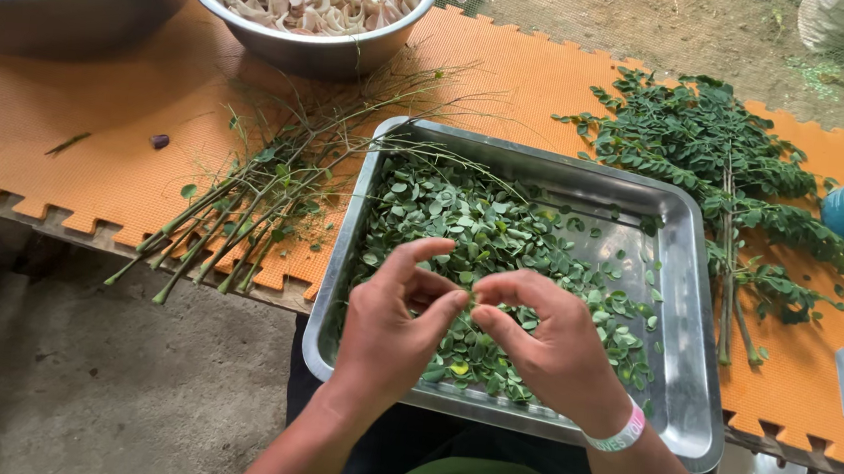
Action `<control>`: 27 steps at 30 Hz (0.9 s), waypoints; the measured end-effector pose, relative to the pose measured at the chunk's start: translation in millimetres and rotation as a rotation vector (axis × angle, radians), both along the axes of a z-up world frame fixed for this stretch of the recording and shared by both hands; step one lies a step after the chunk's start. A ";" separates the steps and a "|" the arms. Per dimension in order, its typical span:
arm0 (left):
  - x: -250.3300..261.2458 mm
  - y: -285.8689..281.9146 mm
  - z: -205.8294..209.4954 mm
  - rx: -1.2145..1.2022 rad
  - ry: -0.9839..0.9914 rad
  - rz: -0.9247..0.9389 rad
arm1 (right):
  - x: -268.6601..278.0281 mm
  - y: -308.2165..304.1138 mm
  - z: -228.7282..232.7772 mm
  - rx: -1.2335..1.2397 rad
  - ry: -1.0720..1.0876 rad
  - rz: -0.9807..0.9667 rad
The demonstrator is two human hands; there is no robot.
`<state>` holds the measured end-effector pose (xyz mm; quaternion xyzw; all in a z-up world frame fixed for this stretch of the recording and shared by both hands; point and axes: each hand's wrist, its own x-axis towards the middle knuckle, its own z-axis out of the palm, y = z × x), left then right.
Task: The person repeatedly picks small green leaves from thin stems and places them into a metal tray. The stems are set aside on the table, and the leaves accumulate in the tray throughout the clip.
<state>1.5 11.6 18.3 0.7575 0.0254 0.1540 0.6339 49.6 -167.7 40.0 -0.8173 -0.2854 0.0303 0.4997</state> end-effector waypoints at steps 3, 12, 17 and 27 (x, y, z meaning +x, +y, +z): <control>0.5 -4.2 1.2 0.015 -0.026 -0.033 | 1.9 1.7 3.2 -0.155 0.022 -0.079; 13.8 10.1 -19.6 0.795 -0.076 0.005 | 11.5 -14.0 -3.0 -0.041 0.045 -0.237; 22.4 8.2 -35.4 0.901 0.039 -0.099 | 10.1 -18.5 -8.2 -0.095 0.058 -0.187; 10.2 8.3 -12.9 0.585 0.092 -0.086 | 2.4 -11.2 -31.6 0.208 0.109 -0.064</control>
